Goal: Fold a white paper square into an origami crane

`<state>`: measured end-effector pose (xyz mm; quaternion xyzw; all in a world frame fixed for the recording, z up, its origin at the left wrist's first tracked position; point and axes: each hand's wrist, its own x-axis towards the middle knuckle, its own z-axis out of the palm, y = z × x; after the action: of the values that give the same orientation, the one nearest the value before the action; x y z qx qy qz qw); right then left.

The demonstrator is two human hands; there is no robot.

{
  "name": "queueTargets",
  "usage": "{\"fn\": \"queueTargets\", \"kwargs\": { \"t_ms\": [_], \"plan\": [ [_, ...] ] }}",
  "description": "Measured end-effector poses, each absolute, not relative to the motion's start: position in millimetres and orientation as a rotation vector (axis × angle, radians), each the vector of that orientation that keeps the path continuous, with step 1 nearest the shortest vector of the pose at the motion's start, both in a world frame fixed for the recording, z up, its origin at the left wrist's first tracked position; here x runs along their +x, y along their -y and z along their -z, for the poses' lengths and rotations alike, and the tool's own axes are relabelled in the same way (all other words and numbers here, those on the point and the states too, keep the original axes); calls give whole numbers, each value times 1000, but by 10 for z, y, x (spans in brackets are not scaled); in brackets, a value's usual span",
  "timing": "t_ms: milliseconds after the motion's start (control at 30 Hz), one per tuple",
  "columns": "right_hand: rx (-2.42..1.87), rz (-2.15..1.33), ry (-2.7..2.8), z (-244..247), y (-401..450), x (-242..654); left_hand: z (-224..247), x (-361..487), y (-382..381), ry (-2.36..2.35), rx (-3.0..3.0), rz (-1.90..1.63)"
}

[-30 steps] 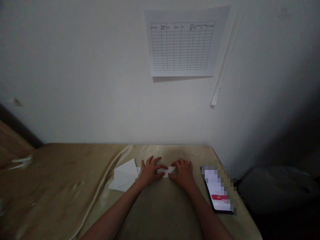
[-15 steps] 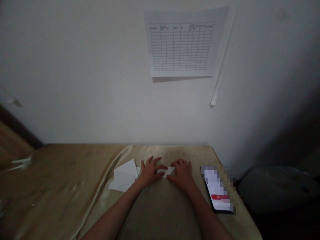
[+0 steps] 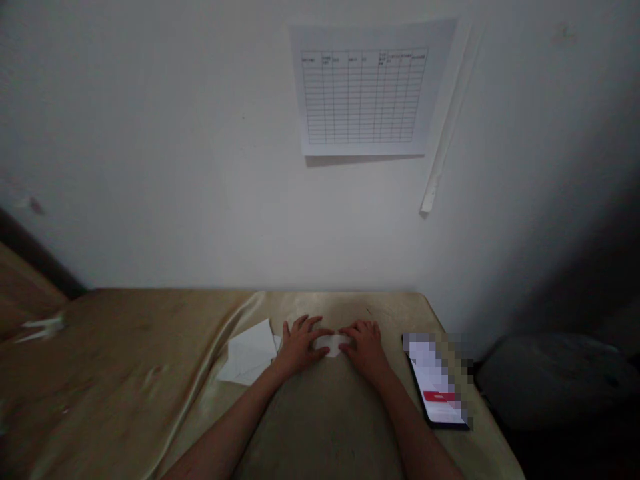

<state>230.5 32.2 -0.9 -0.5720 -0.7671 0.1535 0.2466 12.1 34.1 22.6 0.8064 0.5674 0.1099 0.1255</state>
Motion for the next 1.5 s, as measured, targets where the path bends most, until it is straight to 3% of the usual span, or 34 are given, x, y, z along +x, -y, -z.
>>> {"fn": "queueTargets", "kwargs": {
  "t_ms": [600, 1500],
  "plan": [
    [-1380, -533, 1982, -31, -349, 2359, -241, 132, -323, -1631, 2313, -375],
    [-1591, -248, 1940, -104, -241, 2108, -251, 185, -309, -1667, 2286, -370]
  ]
}}
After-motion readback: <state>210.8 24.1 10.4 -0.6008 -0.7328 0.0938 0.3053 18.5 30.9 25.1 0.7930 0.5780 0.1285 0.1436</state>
